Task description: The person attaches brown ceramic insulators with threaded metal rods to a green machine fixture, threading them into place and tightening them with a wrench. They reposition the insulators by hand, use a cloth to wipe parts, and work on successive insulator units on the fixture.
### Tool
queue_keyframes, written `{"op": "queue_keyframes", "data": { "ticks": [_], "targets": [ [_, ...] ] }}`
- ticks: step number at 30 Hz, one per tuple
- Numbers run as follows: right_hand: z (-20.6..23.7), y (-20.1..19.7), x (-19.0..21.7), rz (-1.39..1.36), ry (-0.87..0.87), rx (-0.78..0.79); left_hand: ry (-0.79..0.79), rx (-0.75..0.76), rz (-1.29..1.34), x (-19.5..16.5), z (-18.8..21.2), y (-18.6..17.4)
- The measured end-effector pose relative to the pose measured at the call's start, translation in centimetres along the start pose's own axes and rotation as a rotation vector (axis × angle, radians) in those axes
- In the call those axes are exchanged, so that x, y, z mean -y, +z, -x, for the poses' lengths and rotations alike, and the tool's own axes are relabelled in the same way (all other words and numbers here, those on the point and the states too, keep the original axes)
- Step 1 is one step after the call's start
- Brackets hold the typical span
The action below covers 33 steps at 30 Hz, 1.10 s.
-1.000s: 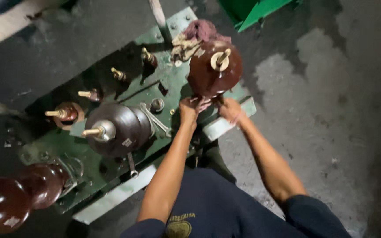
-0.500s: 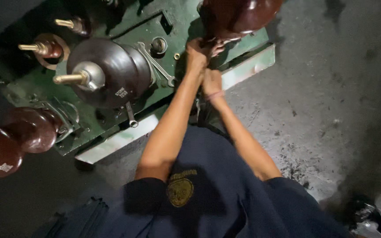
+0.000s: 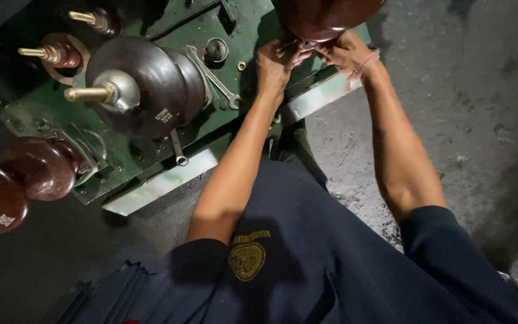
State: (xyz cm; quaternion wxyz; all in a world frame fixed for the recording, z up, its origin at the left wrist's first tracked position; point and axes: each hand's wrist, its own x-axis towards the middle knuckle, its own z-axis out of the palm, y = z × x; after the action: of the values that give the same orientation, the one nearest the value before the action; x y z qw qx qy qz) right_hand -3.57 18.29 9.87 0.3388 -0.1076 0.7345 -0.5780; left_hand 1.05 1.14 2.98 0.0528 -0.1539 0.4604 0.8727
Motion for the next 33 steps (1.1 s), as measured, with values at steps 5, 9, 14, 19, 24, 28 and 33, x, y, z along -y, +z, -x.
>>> {"op": "queue_keyframes", "data": {
  "ticks": [5,9,14,19,24,28,33],
  "targets": [
    [-0.6,6.1,-2.6,0.285,-0.202,-0.467,0.15,-0.09,-0.652,0.1,0.1,-1.1],
    [1.8,12.8,-7.2,0.37,0.048,-0.611,0.709,-0.069,-0.803,0.5,1.1,-0.4],
    [9.4,12.0,-11.6,0.032,0.344,-0.484,0.67,-0.389,-1.049,2.2,1.3,2.0],
    [14.8,9.4,-13.6,0.003,0.428,-0.581,0.805,-0.261,-1.074,4.0,1.0,1.5],
    [16.5,9.5,-15.5,-0.097,0.475,-0.615,0.964,0.043,-1.004,2.1,-0.3,-1.3],
    [15.9,9.9,-15.1,-0.042,0.486,-0.494,0.999,0.188,-1.205,0.0,-1.0,-3.4],
    [14.4,10.4,-14.1,0.127,0.495,-0.44,0.546,-0.16,-1.151,2.7,1.0,-0.2]
  ]
}}
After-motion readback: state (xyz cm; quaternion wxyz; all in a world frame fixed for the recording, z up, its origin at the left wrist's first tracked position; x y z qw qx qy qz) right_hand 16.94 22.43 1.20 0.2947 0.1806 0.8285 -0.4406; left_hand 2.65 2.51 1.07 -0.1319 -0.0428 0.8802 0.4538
